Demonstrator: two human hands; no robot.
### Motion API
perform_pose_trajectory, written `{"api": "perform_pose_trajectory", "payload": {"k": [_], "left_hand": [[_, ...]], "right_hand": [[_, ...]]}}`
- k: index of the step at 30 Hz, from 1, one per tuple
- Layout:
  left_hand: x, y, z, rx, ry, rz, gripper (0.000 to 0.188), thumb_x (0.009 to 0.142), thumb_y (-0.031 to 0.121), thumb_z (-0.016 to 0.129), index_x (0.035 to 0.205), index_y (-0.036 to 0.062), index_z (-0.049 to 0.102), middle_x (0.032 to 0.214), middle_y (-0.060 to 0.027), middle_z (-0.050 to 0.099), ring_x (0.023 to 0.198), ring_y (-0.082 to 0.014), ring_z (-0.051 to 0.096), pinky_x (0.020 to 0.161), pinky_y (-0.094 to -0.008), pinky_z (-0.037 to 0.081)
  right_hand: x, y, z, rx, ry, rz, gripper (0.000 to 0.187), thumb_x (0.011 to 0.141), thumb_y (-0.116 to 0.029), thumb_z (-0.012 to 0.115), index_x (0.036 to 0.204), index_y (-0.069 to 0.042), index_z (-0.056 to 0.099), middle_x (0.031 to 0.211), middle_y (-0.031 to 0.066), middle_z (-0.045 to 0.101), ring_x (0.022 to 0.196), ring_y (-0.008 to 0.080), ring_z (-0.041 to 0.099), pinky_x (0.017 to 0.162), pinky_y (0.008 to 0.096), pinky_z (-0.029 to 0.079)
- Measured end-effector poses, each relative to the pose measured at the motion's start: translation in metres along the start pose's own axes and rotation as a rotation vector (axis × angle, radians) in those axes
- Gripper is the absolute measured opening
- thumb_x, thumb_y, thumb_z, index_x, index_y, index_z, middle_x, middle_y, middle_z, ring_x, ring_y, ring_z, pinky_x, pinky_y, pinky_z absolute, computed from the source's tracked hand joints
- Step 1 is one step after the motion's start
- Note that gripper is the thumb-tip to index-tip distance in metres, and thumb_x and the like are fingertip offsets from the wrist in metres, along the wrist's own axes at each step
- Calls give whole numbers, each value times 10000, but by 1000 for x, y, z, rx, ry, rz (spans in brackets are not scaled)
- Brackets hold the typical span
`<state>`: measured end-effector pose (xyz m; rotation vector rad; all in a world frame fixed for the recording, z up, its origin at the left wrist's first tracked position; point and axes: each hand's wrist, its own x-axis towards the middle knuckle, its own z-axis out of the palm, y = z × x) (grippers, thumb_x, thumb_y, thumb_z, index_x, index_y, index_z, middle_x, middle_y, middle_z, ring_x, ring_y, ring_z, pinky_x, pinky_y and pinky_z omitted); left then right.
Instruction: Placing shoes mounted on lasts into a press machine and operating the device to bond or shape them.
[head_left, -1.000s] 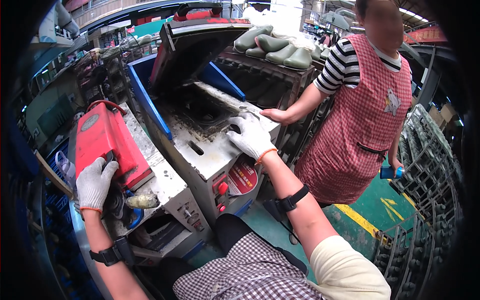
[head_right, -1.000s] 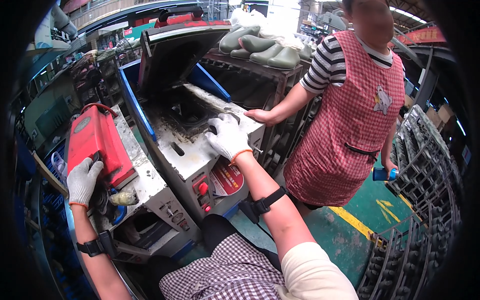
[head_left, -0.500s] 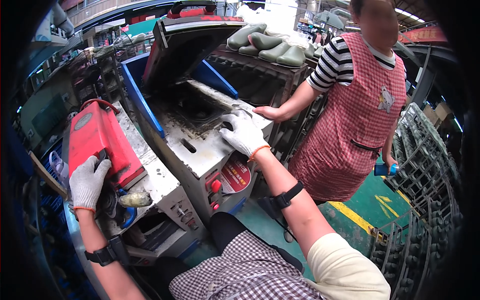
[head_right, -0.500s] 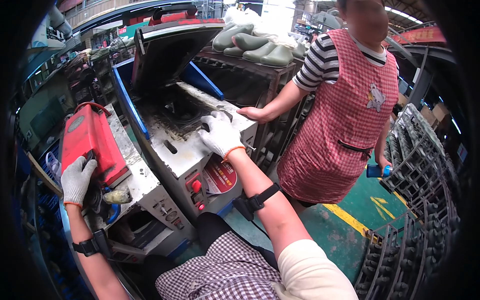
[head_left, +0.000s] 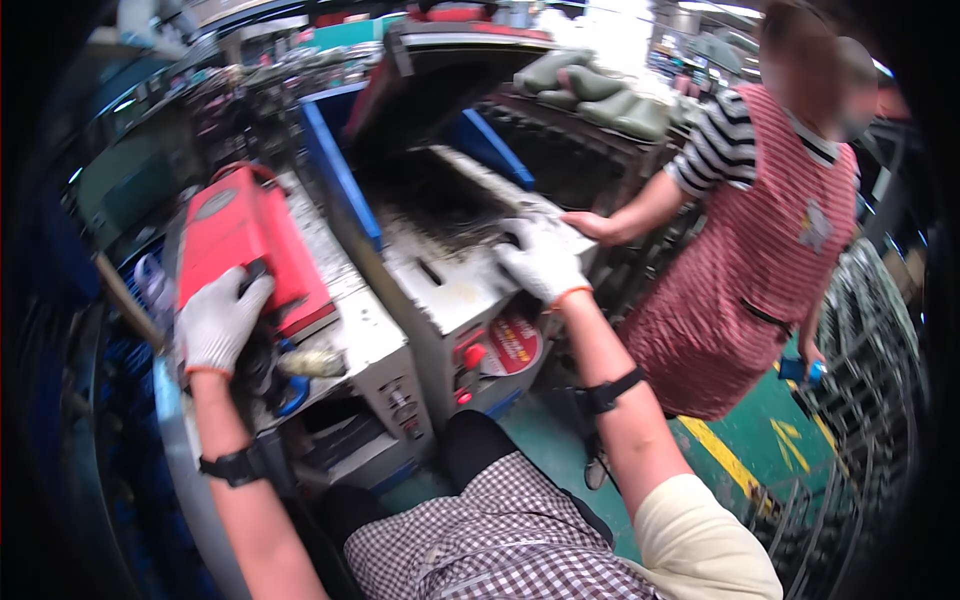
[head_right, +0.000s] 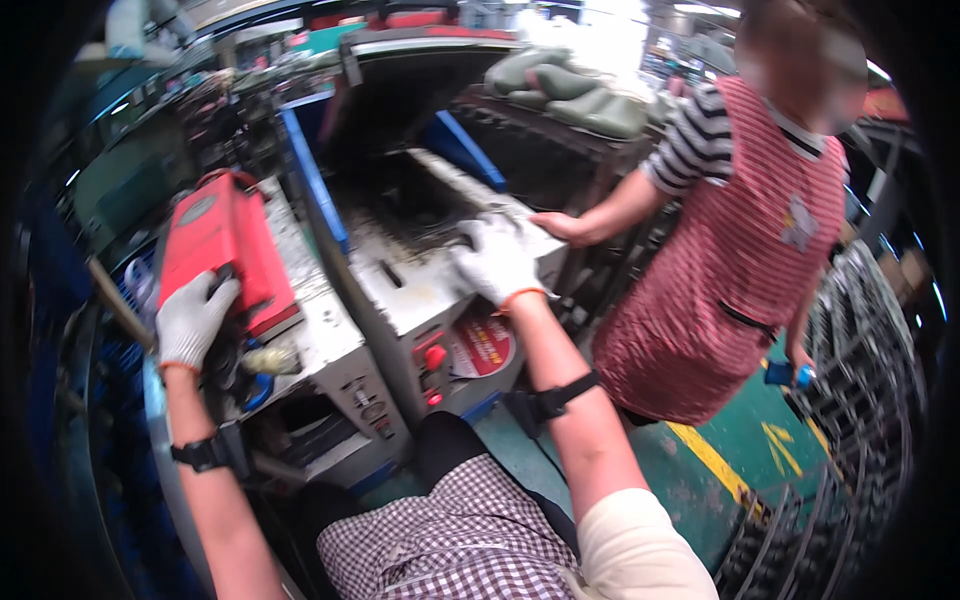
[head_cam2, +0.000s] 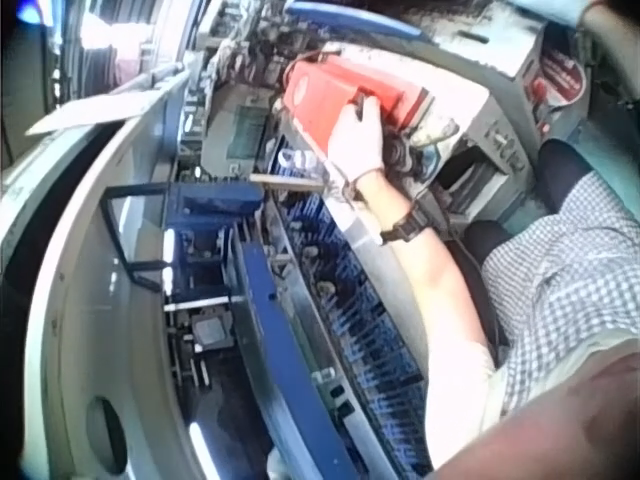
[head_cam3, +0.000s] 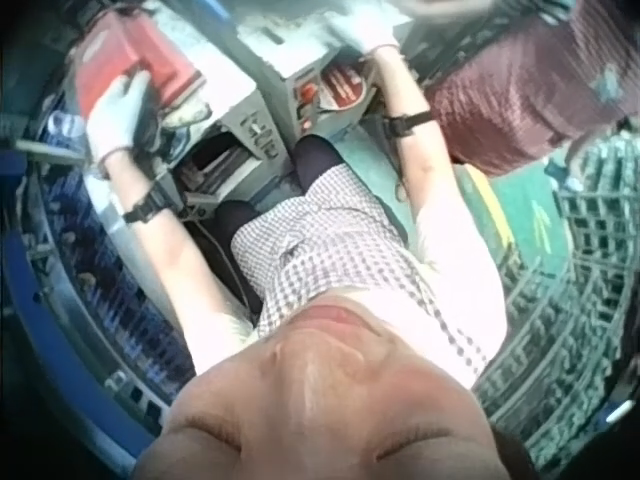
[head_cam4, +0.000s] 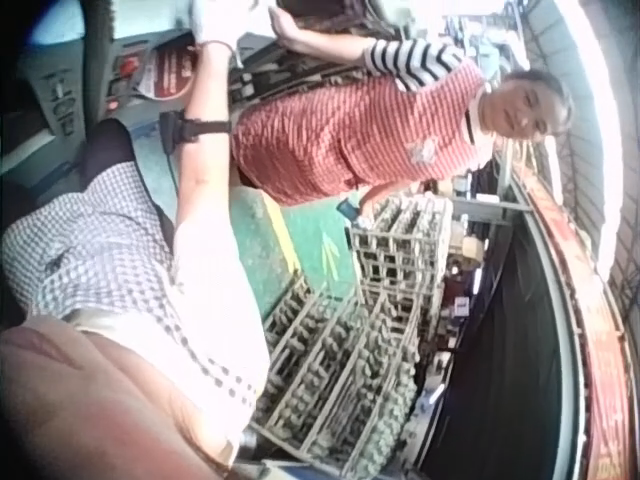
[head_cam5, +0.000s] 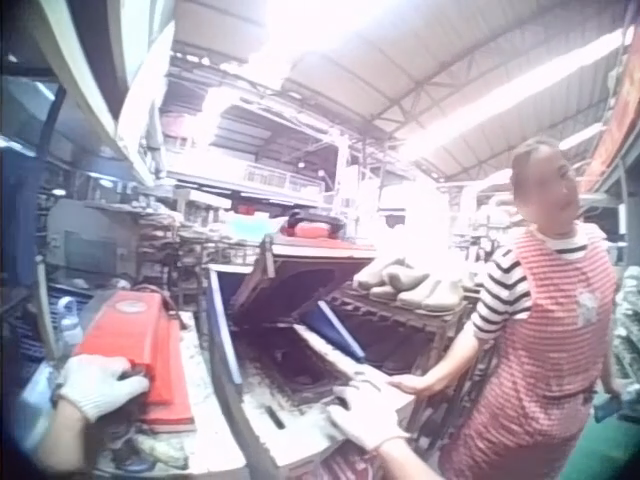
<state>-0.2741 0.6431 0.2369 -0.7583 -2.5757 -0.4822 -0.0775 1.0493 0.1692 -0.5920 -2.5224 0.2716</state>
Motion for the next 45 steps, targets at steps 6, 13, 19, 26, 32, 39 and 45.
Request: {"api": "perform_pose_trajectory", "payload": {"k": [6, 13, 19, 26, 32, 39, 45], "left_hand": [[-2, -5, -1, -2, -41, -28, 454, 948, 538, 666, 989, 94, 750, 956, -210, 746, 957, -430, 725, 819, -513, 554], [0, -4, -1, 6, 20, 51, 435, 942, 528, 671, 951, 99, 746, 897, -216, 744, 899, -423, 735, 797, -537, 556], [0, -4, 2, -1, 17, 16, 436, 935, 520, 692, 972, 88, 737, 909, -221, 747, 913, -431, 728, 799, -543, 544], [0, -4, 1, 17, 2, -12, 438, 929, 517, 714, 1009, 88, 746, 935, -218, 754, 924, -425, 733, 808, -531, 550], [-2, -6, 2, 15, 0, -2, 416, 945, 496, 708, 1030, 90, 738, 946, -215, 756, 935, -426, 731, 818, -529, 549], [4, -12, -9, -125, -124, 6, 403, 940, 466, 688, 1025, 75, 741, 951, -206, 756, 928, -418, 728, 811, -505, 537], [18, -14, -15, -99, -318, -5, 432, 852, 471, 703, 992, 67, 764, 946, -213, 753, 949, -385, 742, 816, -475, 537]], "right_hand": [[2, 5, 5, 53, 23, 21, 501, 932, -421, 691, 1345, -141, 734, 1460, 177, 623, 1418, 384, 532, 1214, 513, 388], [1, 2, 2, 90, 46, -23, 471, 918, -377, 675, 1293, -102, 747, 1395, 192, 649, 1387, 382, 545, 1207, 507, 395], [-2, -4, -2, 68, 27, 14, 476, 936, -384, 655, 1302, -91, 734, 1412, 182, 636, 1419, 371, 514, 1234, 498, 361], [0, 0, 5, 72, -9, 49, 505, 936, -412, 656, 1365, -152, 710, 1540, 170, 568, 1511, 349, 438, 1272, 553, 299], [1, 3, 9, 63, 13, 40, 525, 938, -433, 652, 1388, -166, 699, 1551, 167, 561, 1516, 346, 434, 1261, 603, 287], [-18, -53, -4, -140, 403, -46, 450, 900, -334, 716, 1310, -148, 724, 1416, 140, 638, 1402, 346, 525, 1174, 557, 398], [-54, -187, 27, 879, -75, -533, 348, 940, -201, 702, 1249, -40, 708, 1247, 134, 687, 1228, 353, 641, 1096, 443, 500]]}}
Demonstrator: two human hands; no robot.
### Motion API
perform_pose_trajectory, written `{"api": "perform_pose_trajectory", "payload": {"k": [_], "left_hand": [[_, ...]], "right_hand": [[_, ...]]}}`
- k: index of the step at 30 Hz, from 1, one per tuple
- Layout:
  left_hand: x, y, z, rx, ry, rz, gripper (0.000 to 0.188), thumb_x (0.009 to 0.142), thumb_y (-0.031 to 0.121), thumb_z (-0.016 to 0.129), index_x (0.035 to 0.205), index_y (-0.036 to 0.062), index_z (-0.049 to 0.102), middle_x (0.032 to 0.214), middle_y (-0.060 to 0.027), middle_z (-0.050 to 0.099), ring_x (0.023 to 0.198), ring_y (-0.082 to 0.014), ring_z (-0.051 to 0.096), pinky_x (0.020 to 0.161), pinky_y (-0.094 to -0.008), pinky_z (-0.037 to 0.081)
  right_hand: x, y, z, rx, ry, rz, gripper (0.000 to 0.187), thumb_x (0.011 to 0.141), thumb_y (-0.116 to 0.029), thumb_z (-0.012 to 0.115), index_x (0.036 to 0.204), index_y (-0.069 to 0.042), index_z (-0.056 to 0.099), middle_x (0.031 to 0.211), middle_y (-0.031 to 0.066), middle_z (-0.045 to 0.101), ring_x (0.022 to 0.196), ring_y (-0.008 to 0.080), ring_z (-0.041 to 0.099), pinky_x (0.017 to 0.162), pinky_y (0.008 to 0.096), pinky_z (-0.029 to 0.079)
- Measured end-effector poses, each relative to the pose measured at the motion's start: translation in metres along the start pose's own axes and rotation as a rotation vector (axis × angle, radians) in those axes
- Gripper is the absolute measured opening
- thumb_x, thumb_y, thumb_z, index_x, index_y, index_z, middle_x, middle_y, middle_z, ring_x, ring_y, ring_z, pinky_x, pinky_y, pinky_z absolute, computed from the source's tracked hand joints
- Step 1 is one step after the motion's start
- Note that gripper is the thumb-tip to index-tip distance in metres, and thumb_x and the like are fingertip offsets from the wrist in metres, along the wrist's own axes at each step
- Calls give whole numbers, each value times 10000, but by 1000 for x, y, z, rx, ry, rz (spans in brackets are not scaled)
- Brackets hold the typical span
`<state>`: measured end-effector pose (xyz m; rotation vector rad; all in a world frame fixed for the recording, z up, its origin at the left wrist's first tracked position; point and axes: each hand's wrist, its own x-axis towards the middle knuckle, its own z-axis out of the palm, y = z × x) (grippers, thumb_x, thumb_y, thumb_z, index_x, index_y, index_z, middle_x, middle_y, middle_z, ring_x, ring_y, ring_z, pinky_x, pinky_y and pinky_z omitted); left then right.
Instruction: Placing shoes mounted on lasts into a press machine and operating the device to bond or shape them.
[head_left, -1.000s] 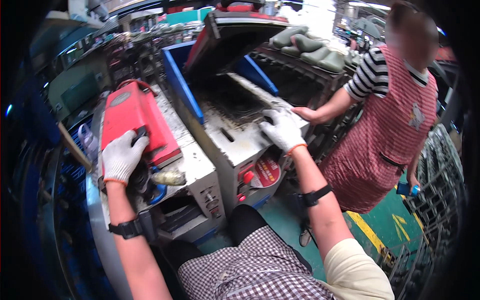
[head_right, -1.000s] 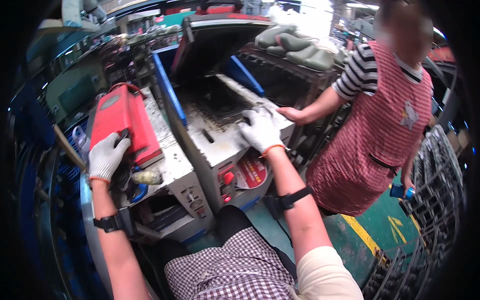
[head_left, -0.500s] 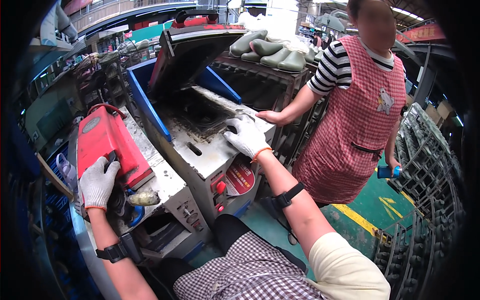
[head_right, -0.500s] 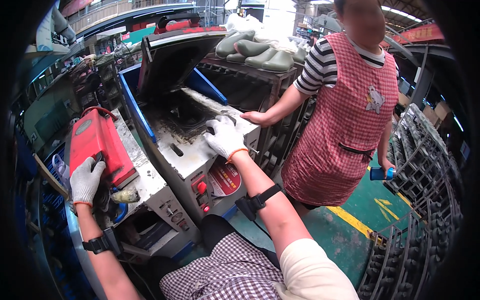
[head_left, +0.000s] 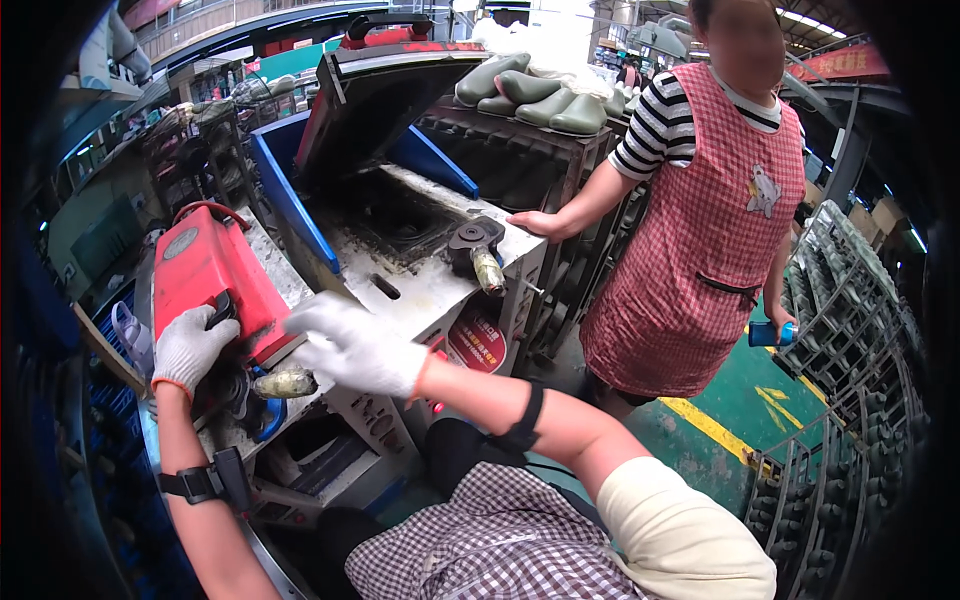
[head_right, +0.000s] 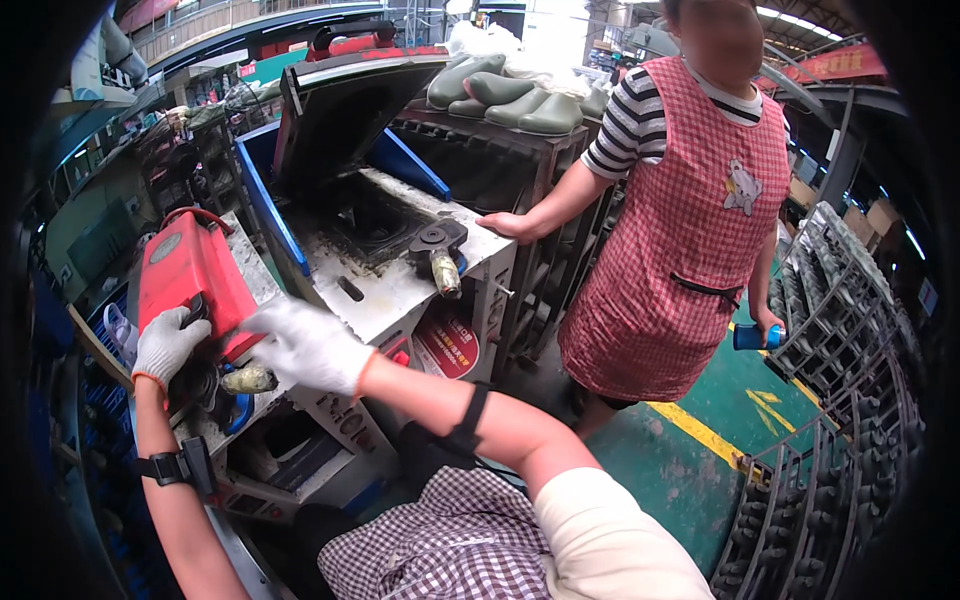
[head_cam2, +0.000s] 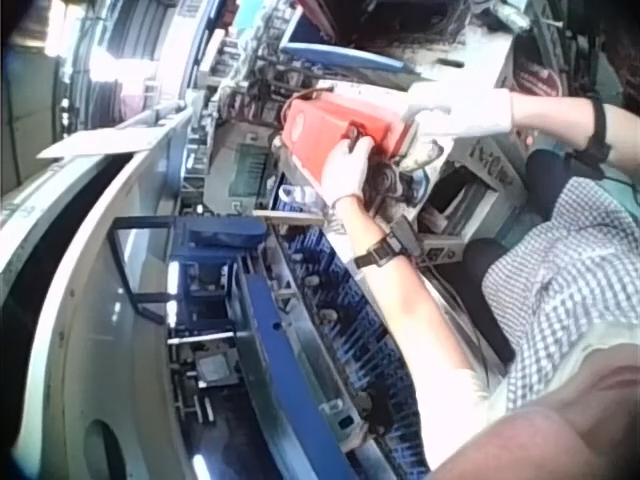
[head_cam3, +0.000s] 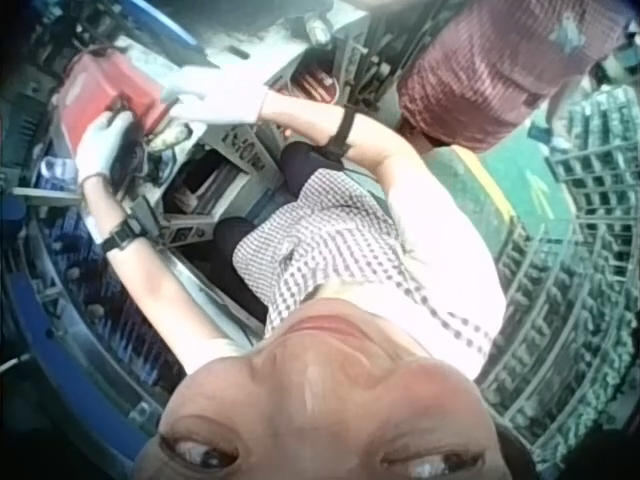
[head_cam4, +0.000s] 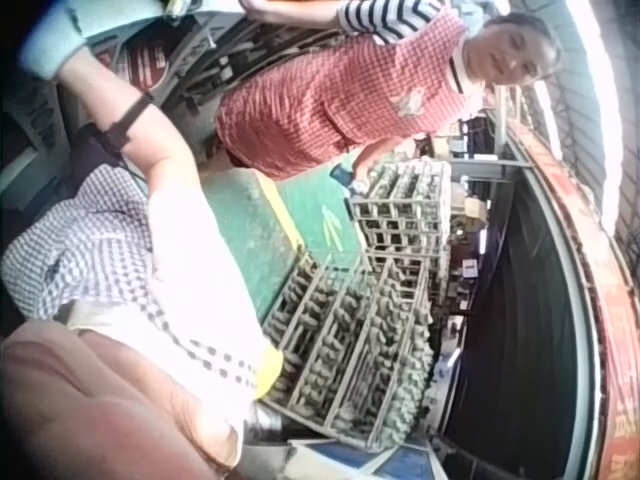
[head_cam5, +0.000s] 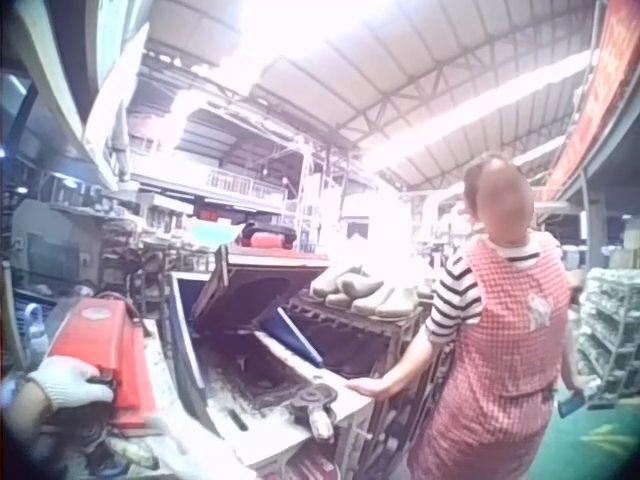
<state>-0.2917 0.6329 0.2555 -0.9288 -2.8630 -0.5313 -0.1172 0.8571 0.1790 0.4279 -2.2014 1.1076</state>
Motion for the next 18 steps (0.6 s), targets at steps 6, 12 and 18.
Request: {"api": "perform_pose_trajectory", "payload": {"k": [6, 12, 18], "left_hand": [[-25, 5, 13, -87, 283, 160, 374, 930, 359, 697, 1178, 81, 738, 1079, -187, 763, 1033, -388, 729, 919, -484, 551], [-123, -73, 54, -258, 697, 182, 443, 892, 150, 787, 1321, 90, 697, 1332, -150, 702, 1282, -358, 643, 1153, -455, 481], [-360, -231, 78, -139, 964, -989, 685, 927, 362, 755, 1514, 60, 570, 1545, -227, 561, 1464, -391, 502, 1225, -451, 395]], "right_hand": [[23, -31, 75, -149, -145, 7, 351, 965, -230, 668, 1255, -35, 698, 1186, 218, 705, 1122, 365, 700, 987, 477, 552], [24, -23, 71, -467, -159, -155, 291, 966, -319, 695, 1161, -107, 742, 988, 142, 779, 897, 366, 754, 774, 505, 569], [23, -12, 92, -299, -200, 26, 395, 990, -184, 743, 1378, -112, 713, 1214, 161, 783, 1112, 299, 770, 956, 394, 585]]}}
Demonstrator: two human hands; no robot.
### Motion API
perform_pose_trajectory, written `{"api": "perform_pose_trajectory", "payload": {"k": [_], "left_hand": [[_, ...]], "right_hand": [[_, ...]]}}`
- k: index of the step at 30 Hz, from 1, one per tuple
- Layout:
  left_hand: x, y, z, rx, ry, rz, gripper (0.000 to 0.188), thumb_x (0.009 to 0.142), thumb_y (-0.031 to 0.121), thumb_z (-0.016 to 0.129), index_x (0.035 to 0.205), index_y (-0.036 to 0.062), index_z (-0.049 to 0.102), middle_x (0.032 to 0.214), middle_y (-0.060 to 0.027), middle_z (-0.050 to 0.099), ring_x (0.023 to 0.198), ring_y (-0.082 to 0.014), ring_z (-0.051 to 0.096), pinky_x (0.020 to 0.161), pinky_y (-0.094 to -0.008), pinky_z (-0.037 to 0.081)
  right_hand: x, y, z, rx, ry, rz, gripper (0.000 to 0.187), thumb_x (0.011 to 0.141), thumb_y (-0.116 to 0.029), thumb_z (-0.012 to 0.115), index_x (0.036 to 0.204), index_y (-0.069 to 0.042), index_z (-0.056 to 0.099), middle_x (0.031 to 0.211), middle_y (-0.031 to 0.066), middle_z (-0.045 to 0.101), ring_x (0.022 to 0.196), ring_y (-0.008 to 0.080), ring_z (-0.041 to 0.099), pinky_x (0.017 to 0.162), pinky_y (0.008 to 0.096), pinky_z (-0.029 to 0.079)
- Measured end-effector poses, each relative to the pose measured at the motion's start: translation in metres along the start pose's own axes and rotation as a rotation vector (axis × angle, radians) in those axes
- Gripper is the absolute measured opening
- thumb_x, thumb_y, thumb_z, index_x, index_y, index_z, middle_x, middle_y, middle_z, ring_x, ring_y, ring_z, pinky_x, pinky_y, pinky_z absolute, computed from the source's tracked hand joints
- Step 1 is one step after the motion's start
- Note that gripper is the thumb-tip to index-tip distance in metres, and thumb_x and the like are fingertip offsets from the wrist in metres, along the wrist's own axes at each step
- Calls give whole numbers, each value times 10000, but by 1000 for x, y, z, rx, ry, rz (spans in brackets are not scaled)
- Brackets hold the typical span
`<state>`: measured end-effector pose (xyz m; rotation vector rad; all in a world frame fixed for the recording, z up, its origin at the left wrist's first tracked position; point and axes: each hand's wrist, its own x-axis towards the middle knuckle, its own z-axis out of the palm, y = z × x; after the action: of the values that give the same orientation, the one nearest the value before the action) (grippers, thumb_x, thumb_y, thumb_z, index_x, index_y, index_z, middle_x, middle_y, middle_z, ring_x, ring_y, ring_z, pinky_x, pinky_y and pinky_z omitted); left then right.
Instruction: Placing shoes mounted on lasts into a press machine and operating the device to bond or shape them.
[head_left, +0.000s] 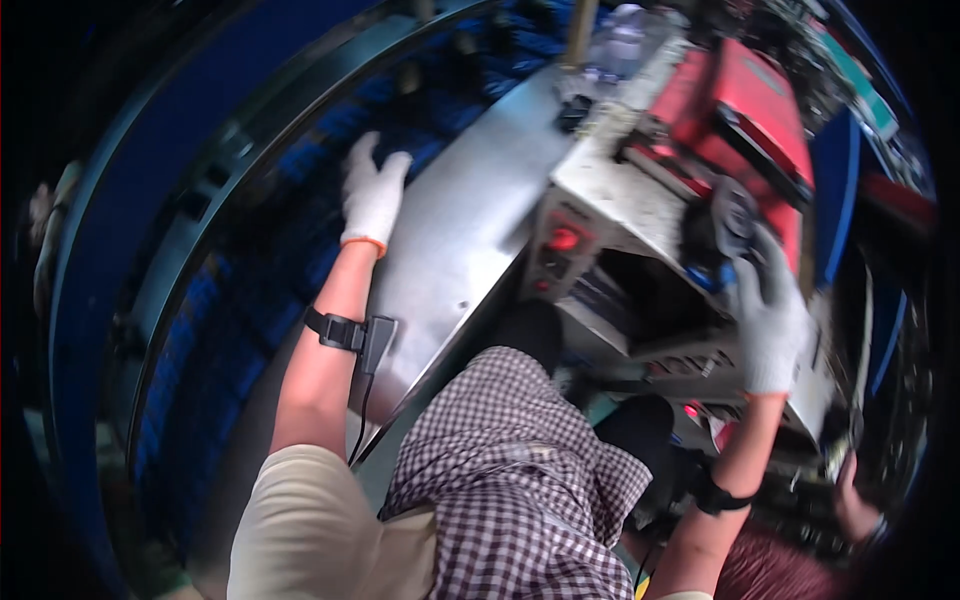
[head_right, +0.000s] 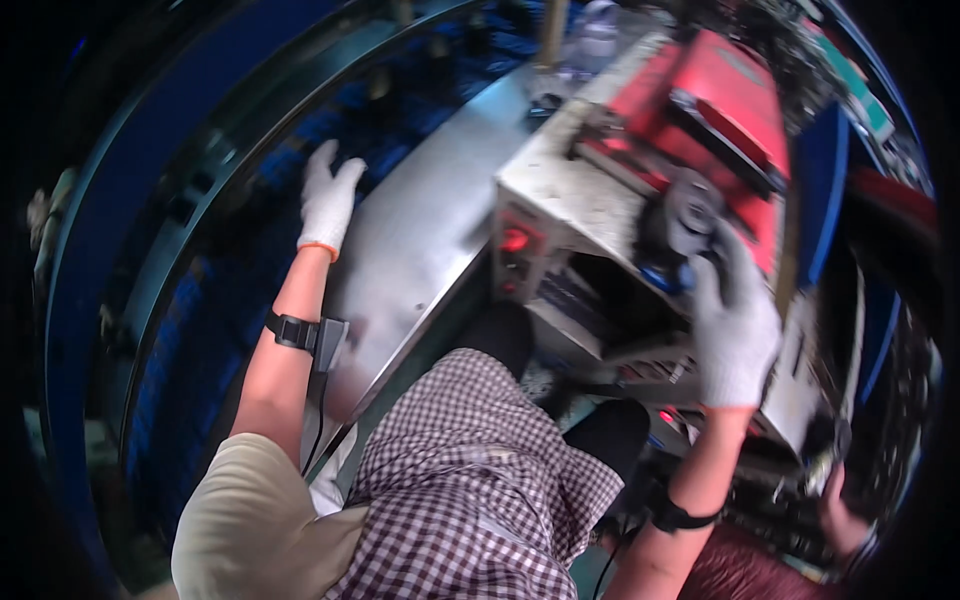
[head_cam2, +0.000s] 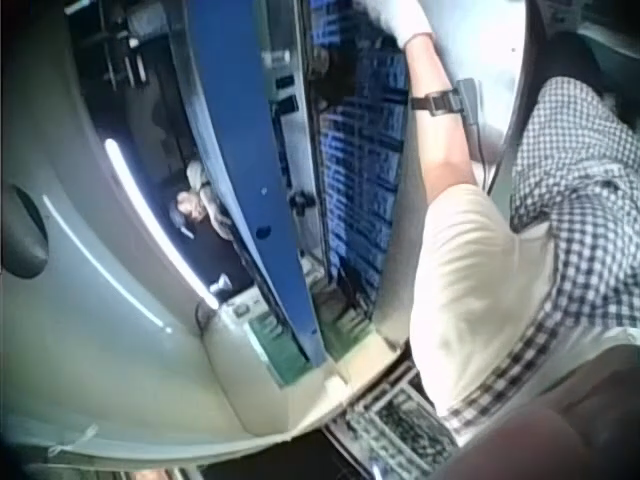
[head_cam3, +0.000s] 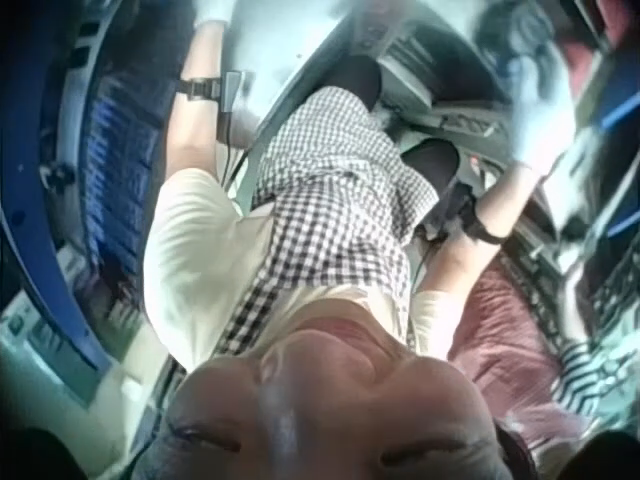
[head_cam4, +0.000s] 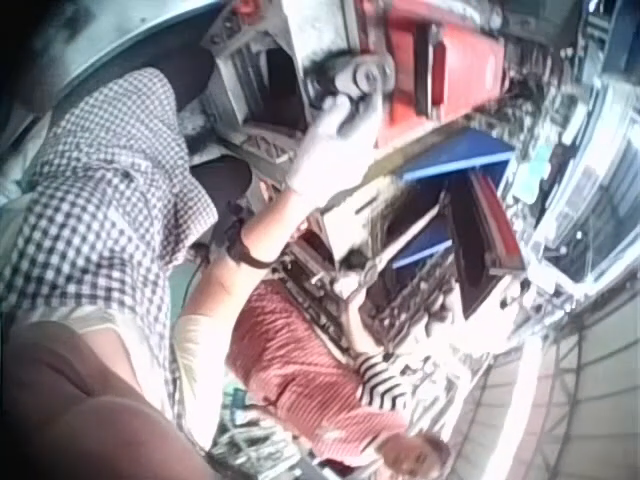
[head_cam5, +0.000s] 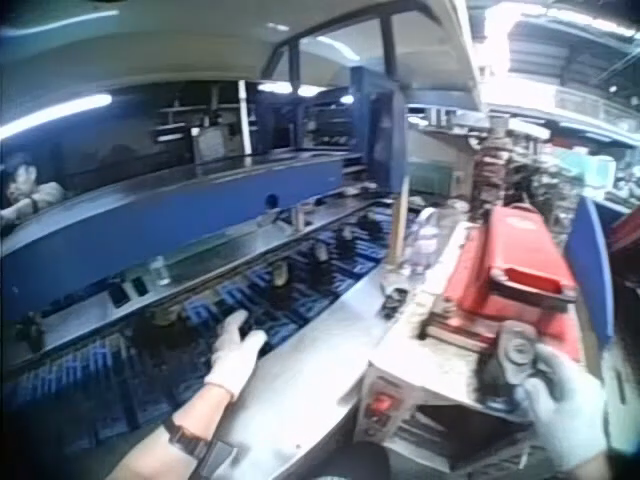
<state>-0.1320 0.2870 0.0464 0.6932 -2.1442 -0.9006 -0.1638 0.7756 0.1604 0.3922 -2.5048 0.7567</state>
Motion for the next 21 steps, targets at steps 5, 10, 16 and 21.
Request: {"api": "perform_pose_trajectory", "payload": {"k": [5, 10, 16, 21], "left_hand": [[7, -128, -129, -93, 562, -440, 784, 938, 454, 760, 1554, 30, 528, 1542, -227, 569, 1459, -361, 509, 1238, -445, 373], [56, -196, -158, -994, 376, -894, 724, 901, 477, 830, 1497, 157, 572, 1538, -153, 564, 1478, -313, 461, 1215, -482, 382], [96, -215, -113, -1083, -3, -778, 550, 877, 403, 790, 1314, 119, 613, 1361, -160, 601, 1330, -340, 522, 1137, -537, 425], [93, -161, -92, -1017, 23, -845, 411, 856, 342, 757, 1161, 88, 646, 1213, -166, 632, 1207, -361, 573, 1072, -583, 460]], "right_hand": [[-1, -3, -4, -58, -48, 7, 418, 1017, -135, 706, 1431, -86, 677, 1330, 164, 744, 1227, 244, 728, 1040, 346, 537], [0, -3, 1, -112, -32, 39, 438, 1006, -106, 714, 1439, -66, 670, 1352, 159, 737, 1230, 206, 727, 1042, 337, 537], [-6, -16, -12, -167, 61, -74, 341, 936, -278, 756, 1225, -99, 745, 1055, 144, 777, 908, 365, 748, 813, 470, 597], [0, -15, -16, -87, 33, 5, 358, 931, -280, 698, 1221, -72, 666, 918, 173, 727, 878, 373, 730, 790, 502, 569]]}}
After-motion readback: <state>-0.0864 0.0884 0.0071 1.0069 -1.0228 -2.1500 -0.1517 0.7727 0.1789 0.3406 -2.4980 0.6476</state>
